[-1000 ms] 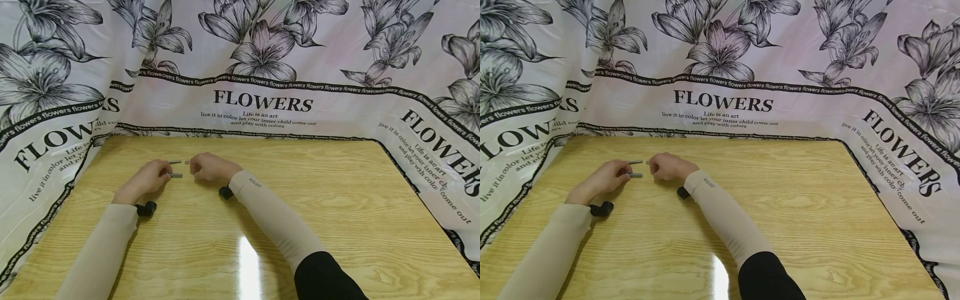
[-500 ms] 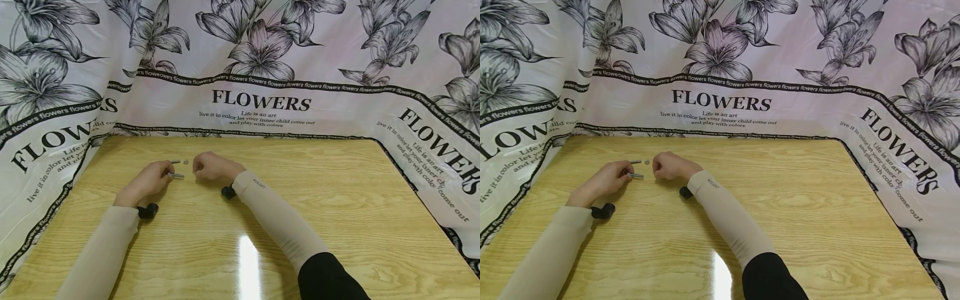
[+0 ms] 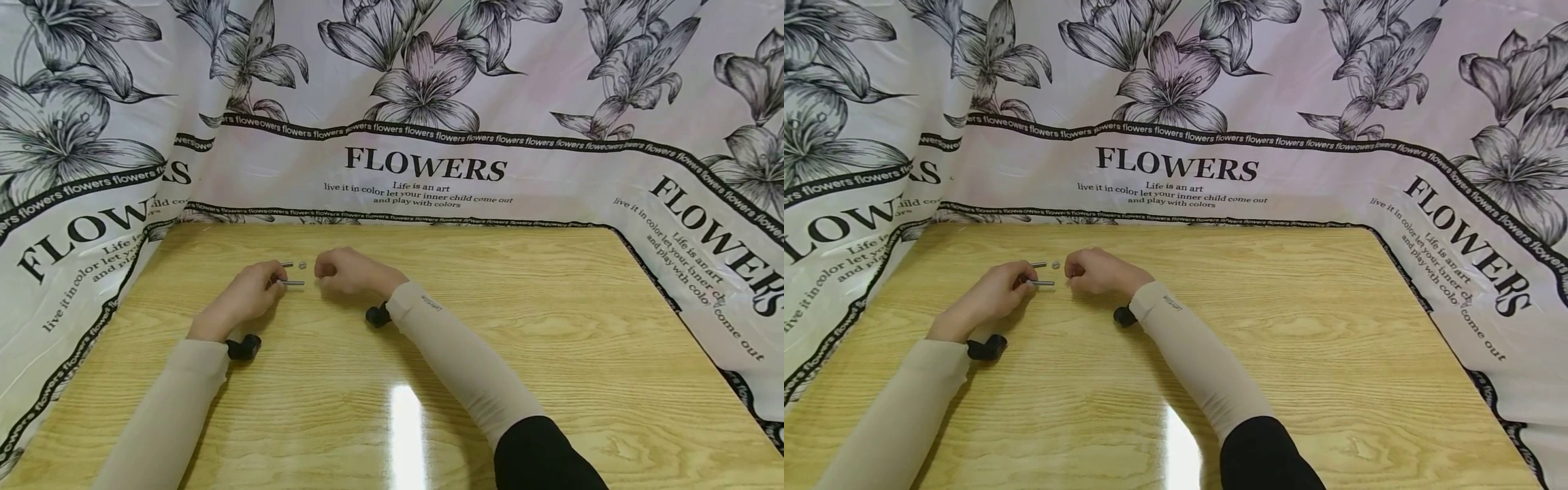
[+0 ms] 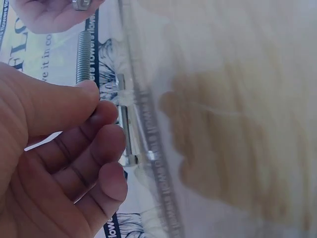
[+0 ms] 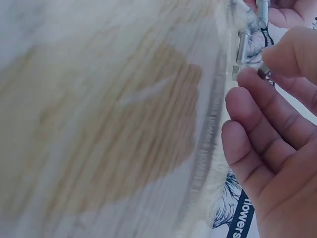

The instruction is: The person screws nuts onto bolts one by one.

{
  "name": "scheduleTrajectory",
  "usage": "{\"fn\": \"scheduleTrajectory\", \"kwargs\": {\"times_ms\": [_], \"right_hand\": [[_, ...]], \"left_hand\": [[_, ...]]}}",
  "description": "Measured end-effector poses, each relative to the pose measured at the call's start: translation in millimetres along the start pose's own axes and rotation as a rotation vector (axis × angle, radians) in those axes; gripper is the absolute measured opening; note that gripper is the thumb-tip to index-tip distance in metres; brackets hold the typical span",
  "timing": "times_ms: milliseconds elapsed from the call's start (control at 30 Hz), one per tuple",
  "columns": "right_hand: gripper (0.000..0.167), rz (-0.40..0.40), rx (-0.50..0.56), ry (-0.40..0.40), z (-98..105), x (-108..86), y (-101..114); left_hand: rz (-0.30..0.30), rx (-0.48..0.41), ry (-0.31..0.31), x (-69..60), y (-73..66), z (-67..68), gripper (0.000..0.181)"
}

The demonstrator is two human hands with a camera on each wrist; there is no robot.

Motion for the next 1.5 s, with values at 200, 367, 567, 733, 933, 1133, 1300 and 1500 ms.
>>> {"fn": "scheduleTrajectory", "kwargs": {"times_ms": [200, 367, 567, 733, 933, 1133, 1300, 1500], "right_hand": [[0.018, -0.001, 0.025, -0.058, 3.6, -12.7, -0.1], [0.019, 0.013, 0.027, -0.085, 6.5, -21.4, 0.1], [0.021, 0.036, 0.022, -0.137, 11.2, -34.8, 3.3], [0.021, 0.042, 0.032, -0.186, 17.1, -47.2, 3.0], [0.022, 0.063, 0.045, -0.248, 22.0, -61.6, -3.1], [0.02, 0.102, 0.061, -0.319, 27.9, -78.1, -7.6], [0.017, 0.119, 0.059, -0.364, 32.2, -89.2, -9.5], [0.016, 0.13, 0.055, -0.391, 35.1, -101.5, -9.9]], "left_hand": [[-0.016, -0.024, -0.016, 1.4, -6.7, -0.1, 0.007], [-0.027, -0.026, -0.043, 1.5, -15.5, -0.7, 0.008], [-0.062, -0.023, -0.095, 1.5, -27.3, -1.8, 0.009], [-0.077, -0.032, -0.133, 0.7, -35.6, -3.8, 0.009], [-0.102, -0.038, -0.162, 2.5, -45.7, -9.0, 0.009], [-0.129, -0.053, -0.184, 3.7, -60.6, -9.7, 0.008], [-0.166, -0.066, -0.205, 6.5, -70.9, -9.9, 0.007], [-0.167, -0.079, -0.217, 10.1, -81.5, -10.4, 0.007]]}}
Point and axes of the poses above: each hand's wrist, its own x-axis towards the middle knuckle, its own z-axis out of the back of the hand, y = z × x, the point moved 1 cm from there along x, towards the middle knuckle, and after that the axes turned 10 degrees about x, right-handed, at the moved point
